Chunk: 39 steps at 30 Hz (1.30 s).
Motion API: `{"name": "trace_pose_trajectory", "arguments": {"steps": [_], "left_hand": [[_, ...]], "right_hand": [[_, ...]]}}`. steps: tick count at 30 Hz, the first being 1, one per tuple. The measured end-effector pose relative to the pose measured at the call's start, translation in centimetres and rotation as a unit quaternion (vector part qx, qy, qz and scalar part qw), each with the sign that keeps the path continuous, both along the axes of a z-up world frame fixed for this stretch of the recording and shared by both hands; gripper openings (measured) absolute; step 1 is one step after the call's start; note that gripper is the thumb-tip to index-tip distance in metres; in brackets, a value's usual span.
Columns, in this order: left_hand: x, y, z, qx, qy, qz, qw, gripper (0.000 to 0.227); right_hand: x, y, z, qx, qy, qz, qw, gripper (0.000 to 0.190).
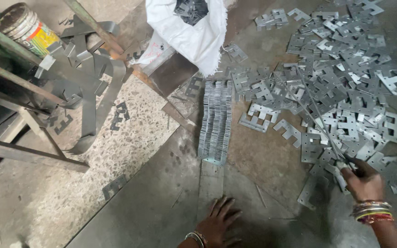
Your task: The person sits on the floor and sorts small metal brackets by hand, picking them from a scattered pile and stacking them into neat piles. The person occasionally uses a metal rod to gather brackets and continues stacking them into organized stacks.
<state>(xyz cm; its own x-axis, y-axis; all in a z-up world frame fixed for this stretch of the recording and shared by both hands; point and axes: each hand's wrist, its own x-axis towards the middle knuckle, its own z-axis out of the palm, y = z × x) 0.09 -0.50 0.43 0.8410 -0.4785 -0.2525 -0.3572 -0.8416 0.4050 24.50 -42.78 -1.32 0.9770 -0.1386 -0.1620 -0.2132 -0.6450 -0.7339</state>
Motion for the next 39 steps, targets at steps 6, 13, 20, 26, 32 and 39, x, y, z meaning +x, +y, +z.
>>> {"name": "trace_pose_trajectory", "arguments": {"steps": [6, 13, 20, 26, 32, 39], "left_hand": [[-0.2, 0.0, -0.1, -0.009, 0.008, 0.012, 1.000, 0.084], [-0.1, -0.1, -1.1, -0.017, 0.065, 0.043, 0.997, 0.080], [-0.7, -0.1, -0.1, -0.036, 0.001, 0.040, 0.999, 0.081], [0.1, -0.5, 1.6, -0.016, 0.017, 0.028, 0.999, 0.082], [0.3, -0.9, 2.7, 0.002, 0.017, 0.015, 1.000, 0.080], [0.7, -1.1, 3.2, 0.009, 0.024, 0.023, 0.999, 0.079]], "right_hand": [[3.0, 6.8, 3.2, -0.006, -0.004, -0.032, 0.999, 0.052], [13.4, 22.7, 1.6, 0.091, -0.157, -0.025, 0.983, 0.047], [14.6, 23.7, -2.2, 0.084, -0.125, 0.035, 0.988, 0.047], [8.3, 9.0, -2.2, -0.073, -0.060, 0.094, 0.991, 0.048], [0.1, 0.6, 0.5, -0.042, -0.019, -0.005, 0.999, 0.048], [5.3, 9.6, 1.7, -0.076, -0.068, 0.097, 0.990, 0.047]]}}
